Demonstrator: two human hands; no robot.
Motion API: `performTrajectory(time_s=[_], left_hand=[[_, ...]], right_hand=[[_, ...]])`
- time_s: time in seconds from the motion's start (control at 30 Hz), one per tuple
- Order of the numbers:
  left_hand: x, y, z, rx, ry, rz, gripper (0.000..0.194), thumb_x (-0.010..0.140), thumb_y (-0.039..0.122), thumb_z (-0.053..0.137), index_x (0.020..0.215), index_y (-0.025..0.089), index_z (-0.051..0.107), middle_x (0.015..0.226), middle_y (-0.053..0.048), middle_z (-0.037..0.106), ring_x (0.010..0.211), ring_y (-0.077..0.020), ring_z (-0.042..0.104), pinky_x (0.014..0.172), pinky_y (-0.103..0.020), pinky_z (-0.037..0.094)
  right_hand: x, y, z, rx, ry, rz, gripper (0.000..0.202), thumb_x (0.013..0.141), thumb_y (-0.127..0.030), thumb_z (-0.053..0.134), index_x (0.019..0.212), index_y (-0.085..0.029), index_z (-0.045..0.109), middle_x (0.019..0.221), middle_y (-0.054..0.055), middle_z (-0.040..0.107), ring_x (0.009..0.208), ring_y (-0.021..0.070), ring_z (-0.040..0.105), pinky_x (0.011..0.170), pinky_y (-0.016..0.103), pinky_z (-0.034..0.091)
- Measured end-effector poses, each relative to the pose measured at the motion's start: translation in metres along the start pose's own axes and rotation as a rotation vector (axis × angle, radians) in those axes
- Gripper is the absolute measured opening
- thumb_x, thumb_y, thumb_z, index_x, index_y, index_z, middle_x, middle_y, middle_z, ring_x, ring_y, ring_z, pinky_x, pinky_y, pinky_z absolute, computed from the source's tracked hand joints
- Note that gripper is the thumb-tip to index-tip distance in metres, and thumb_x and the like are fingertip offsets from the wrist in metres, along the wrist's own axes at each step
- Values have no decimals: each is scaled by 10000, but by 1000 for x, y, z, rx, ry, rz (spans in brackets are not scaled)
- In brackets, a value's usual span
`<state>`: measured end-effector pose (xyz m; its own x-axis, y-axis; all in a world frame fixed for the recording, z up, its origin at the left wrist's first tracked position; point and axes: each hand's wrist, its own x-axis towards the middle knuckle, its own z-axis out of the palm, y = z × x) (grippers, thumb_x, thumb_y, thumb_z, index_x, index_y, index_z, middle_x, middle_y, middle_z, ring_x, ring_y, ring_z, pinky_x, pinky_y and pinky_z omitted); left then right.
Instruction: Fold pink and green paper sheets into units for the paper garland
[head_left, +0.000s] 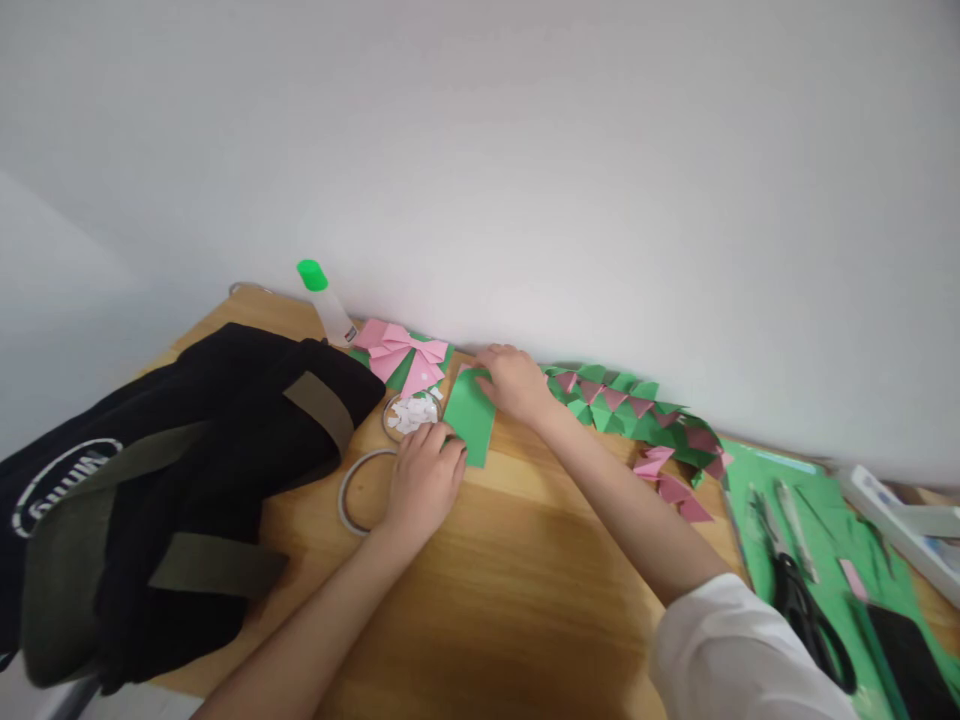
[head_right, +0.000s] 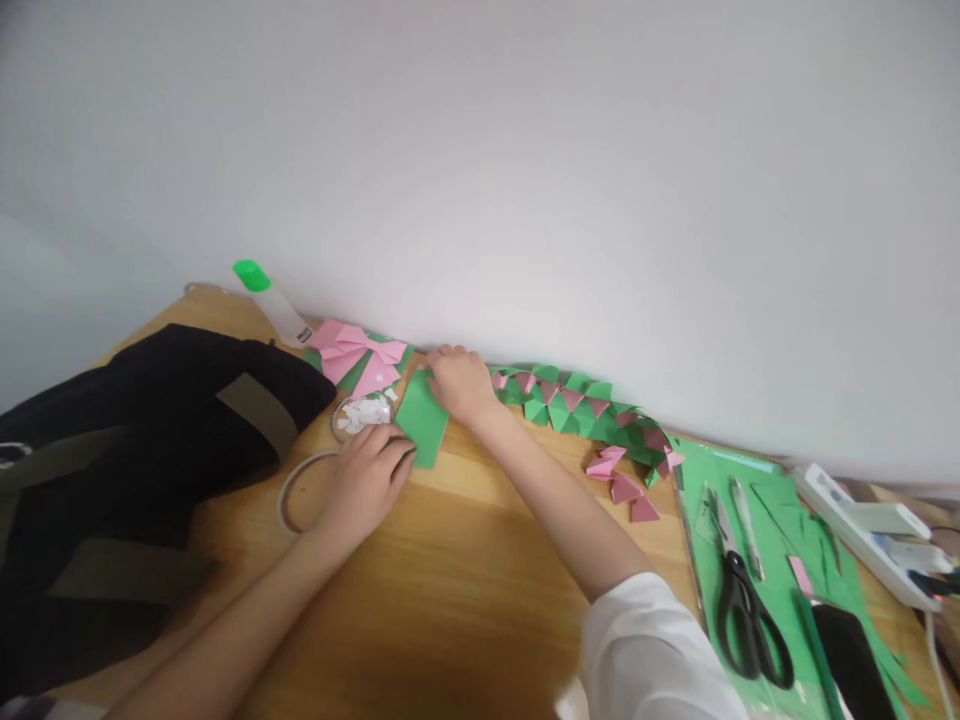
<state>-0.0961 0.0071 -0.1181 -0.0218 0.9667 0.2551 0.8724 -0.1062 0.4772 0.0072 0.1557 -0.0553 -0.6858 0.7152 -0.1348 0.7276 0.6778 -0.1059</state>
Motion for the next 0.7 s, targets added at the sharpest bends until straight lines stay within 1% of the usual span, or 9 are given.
performTrajectory(time_s=[0.13,0.23,0.37,0.43,0.5,0.53,0.6,0.63,0.7], left_hand=[[-1,1,-1,-116,71,-24,192,880,143,531,763,171,681,867,-106,654,858,-269,587,789,-429,468],[-3,4,-10,-250,179,-54,165,883,271,566,761,186,639,891,-100,636,903,-261,585,866,-440,461],[-5,19,-36,-521,222,-53,437,972,525,324,979,182,595,1064,-139,625,1084,-266,580,957,-443,469],[-5,35,-49,-674,65,4,616,990,566,144,1008,173,617,1035,-139,675,1014,-245,655,861,-395,540],[-6,55,-60,-825,-165,88,742,927,710,154,1013,184,671,932,-115,720,916,-250,707,772,-372,576],[-8,66,-64,-1062,-412,95,714,866,769,323,1138,195,649,987,-121,724,989,-285,700,820,-401,571],[-10,88,-70,-1411,-702,77,744,767,750,569,1312,242,552,1085,-116,711,1042,-314,688,889,-451,546],[-12,98,-73,-1492,-774,72,787,734,724,637,1351,252,512,1114,-116,697,1020,-306,693,889,-453,542],[-13,114,-76,-1424,-753,54,752,731,638,708,1345,255,502,1093,-99,676,924,-256,693,832,-415,556]], right_hand=[[-20,5,-7,137,79,-91,197,944,-284,580,1067,-148,651,1073,69,678,956,190,658,841,394,553],[-54,9,-16,269,189,-190,192,941,-146,521,876,-145,702,906,81,719,901,202,665,810,353,521],[-113,14,-35,478,333,-312,167,945,-190,539,933,-158,702,865,59,735,801,154,667,726,287,523],[-139,13,-45,584,393,-366,145,942,-235,563,924,-176,694,836,36,736,763,134,661,688,263,527],[-160,11,-52,816,452,-440,105,925,-187,588,920,-177,693,827,35,736,742,124,657,659,254,524],[-169,10,-54,885,474,-454,99,917,-166,596,924,-181,694,825,35,733,746,126,656,660,259,527],[-184,8,-56,957,518,-467,120,910,-140,597,938,-201,697,827,33,717,767,139,659,675,284,539],[-191,8,-56,960,551,-455,135,907,-137,597,949,-218,697,857,37,709,809,153,663,708,308,547],[-206,9,-56,928,669,-353,164,892,-156,621,1002,-261,685,974,58,691,967,196,649,822,373,540]])
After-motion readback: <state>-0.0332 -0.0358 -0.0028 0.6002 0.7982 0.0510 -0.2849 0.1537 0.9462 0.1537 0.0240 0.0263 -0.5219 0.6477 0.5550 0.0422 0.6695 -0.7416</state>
